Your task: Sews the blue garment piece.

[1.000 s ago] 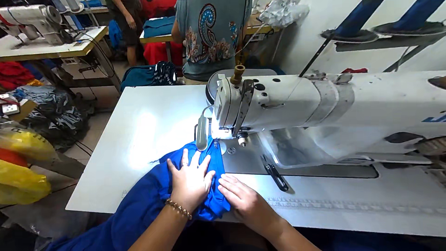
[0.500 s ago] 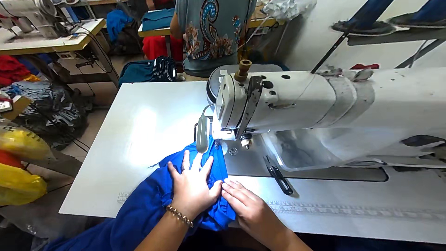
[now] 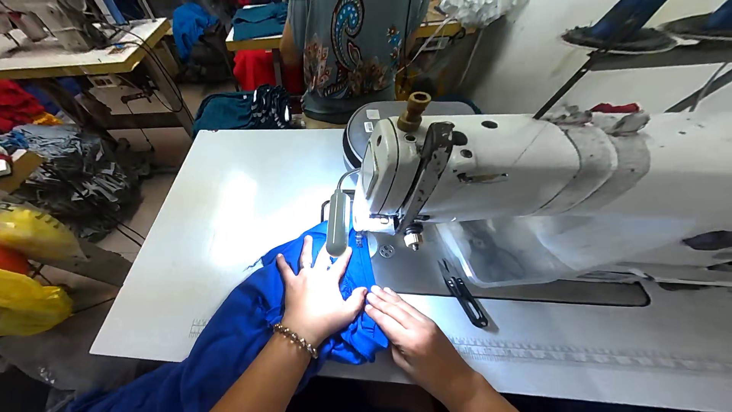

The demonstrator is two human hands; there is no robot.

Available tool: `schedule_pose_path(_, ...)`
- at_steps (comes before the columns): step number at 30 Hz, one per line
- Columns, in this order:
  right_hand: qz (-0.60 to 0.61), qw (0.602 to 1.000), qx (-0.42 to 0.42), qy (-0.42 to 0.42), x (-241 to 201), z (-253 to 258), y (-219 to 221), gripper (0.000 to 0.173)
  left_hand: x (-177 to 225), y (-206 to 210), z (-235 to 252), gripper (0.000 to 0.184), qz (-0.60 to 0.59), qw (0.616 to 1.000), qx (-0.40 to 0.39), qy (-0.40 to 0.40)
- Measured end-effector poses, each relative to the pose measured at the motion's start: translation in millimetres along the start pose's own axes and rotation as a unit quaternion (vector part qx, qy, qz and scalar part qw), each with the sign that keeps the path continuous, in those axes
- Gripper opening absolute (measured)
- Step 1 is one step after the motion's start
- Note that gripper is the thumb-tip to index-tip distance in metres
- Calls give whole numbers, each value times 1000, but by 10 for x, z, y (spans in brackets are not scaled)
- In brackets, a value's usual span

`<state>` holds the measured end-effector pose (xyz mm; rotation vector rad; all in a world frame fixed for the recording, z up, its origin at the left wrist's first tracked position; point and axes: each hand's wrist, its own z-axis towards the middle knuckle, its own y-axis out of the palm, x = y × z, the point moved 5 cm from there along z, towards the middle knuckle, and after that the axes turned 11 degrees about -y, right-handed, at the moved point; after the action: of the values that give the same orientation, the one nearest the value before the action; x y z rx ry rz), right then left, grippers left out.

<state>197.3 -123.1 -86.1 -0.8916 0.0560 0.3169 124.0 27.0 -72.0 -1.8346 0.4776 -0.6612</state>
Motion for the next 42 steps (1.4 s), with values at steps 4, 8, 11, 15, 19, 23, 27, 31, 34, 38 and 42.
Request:
schedule_pose_path(4,2,1000,2,5,7,5,-2,29,-4,8,14,71,-2,1000,8,4)
schedule_pose_path(8,-1,1000,1,11,60,40,24,29,-6,-2,63,71,-2,1000,11,7)
schedule_pose_path(11,-5,1000,-1,15,122,102,63,29,-14,-12,143,71,10,1000,20,1)
schedule_pose_path(15,-7,1000,-1,21,172,150,86,29,-26,-27,232,72,17,1000,21,2)
schedule_pose_path(19,-5,1000,-8,28,199,196,105,29,-45,-43,296,72,8,1000,20,4)
schedule_pose_path(23,4,999,4,32,301,332,171,26,-56,-125,474,72,-17,1000,16,10)
schedule_pose_path(27,-4,999,4,36,350,431,205,25,-89,-273,568,60,-65,997,-3,50)
schedule_pose_path(31,-3,999,-5,38,356,461,222,25,-190,-451,348,21,-152,966,112,176)
schedule_pose_path(34,-8,1000,2,27,367,434,231,24,-129,-477,-136,21,-52,930,168,324)
schedule_pose_path(38,-8,1000,-13,7,420,430,243,24,105,-585,-767,25,-137,896,-15,423)
schedule_pose_path(42,16,999,-24,-46,357,317,175,27,302,-525,-925,29,-235,863,-83,438)
